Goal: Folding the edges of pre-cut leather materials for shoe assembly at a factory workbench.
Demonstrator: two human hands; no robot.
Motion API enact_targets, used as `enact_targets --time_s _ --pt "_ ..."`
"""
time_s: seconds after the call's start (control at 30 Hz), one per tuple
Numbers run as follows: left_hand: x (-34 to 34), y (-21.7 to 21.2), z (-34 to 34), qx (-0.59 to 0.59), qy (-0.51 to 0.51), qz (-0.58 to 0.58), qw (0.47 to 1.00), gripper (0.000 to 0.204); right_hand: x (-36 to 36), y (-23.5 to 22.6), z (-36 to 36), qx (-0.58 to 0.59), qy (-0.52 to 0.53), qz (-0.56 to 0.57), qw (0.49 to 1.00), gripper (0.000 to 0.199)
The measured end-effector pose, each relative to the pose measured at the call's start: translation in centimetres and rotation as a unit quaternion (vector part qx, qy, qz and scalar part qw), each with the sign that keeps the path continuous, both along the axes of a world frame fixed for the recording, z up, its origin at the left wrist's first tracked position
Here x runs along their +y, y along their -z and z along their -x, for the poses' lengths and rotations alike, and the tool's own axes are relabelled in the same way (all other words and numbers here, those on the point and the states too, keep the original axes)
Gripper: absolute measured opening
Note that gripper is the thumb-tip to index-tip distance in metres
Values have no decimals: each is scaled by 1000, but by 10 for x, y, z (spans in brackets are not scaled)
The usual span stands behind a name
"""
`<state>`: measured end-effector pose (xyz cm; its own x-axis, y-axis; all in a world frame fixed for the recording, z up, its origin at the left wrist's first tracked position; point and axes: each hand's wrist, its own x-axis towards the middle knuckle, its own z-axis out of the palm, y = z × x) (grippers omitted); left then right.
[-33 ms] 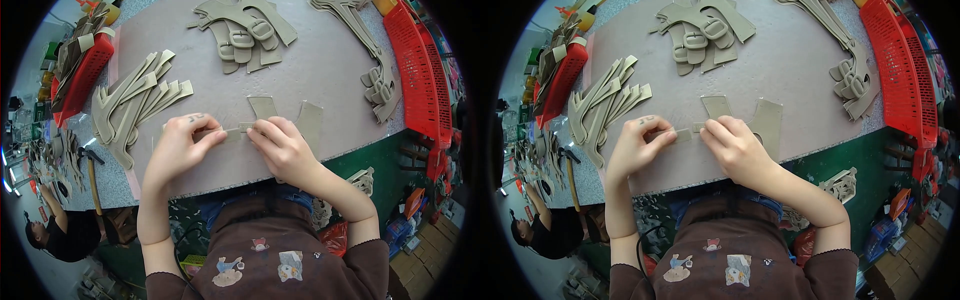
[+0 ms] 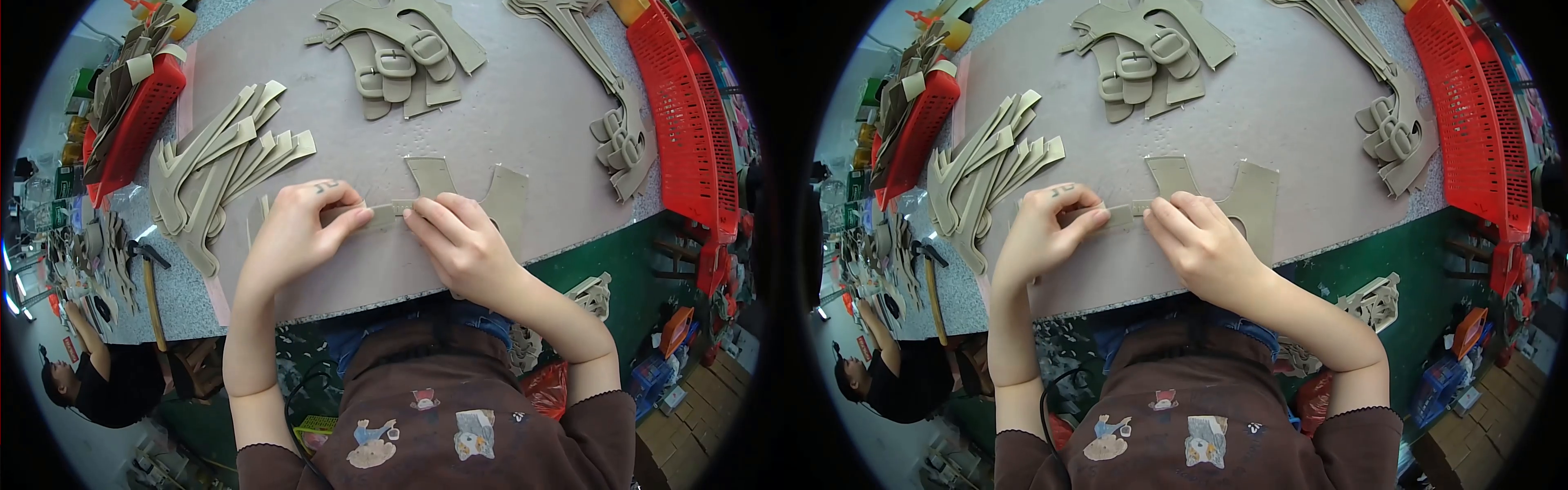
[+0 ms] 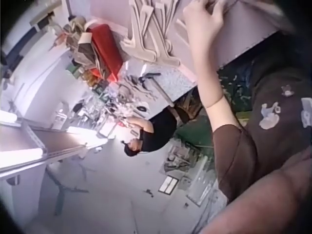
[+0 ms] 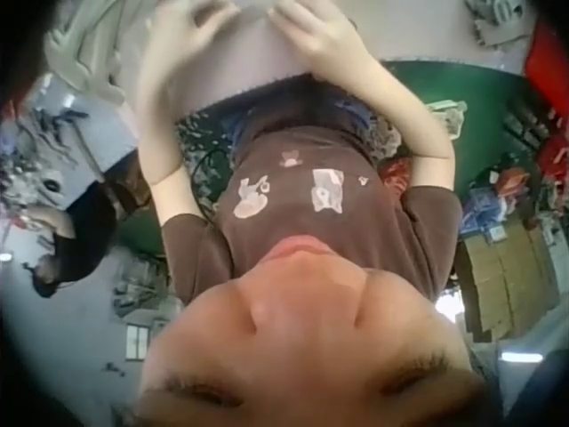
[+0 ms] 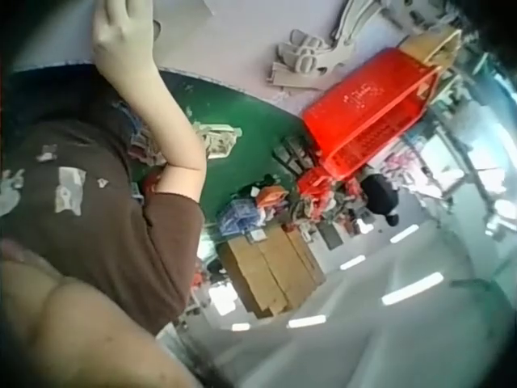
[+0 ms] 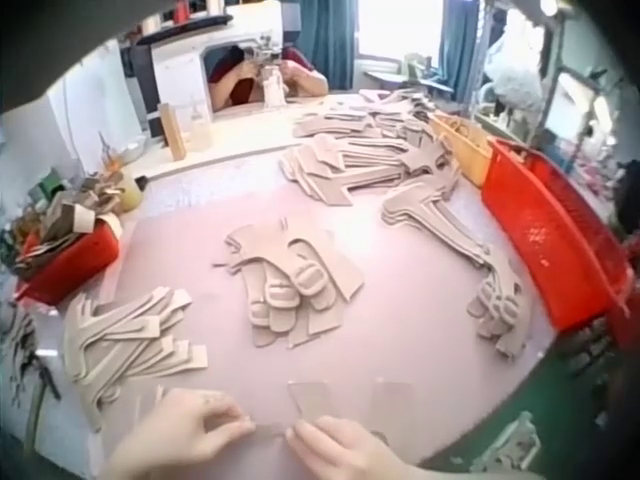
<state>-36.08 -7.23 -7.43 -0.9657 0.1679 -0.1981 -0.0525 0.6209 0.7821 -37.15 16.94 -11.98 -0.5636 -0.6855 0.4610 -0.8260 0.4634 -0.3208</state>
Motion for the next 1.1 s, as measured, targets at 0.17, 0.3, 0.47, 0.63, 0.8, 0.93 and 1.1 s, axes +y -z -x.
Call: enact_targets --time_s 0.17,0.3,0.47,0.63,0.8,0.93,1.1 --pt "-6 8 16 -31 39 -2 999 14 1 8 -6 -34 2 3 999 34" --pt "-2 9 22 -23 61 27 997 17 1 9 -5 -39 10 8 999 33" --pt "-5 10 24 -31 68 26 997 18 1 11 -6 -38 15 6 999 33" --pt "-4 12 24 -30 62 29 997 19 1 10 -5 -39 14 9 999 33" --pt "-2 12 25 -5 66 34 997 18 0 9 -5 -46 14 9 999 32" --pt "-1 11 24 2 65 55 996 17 -6 -4 -5 -59 25 -35 997 34" --pt "7 14 12 76 66 137 985 13 -8 -6 17 -128 -9 -82 988 42"
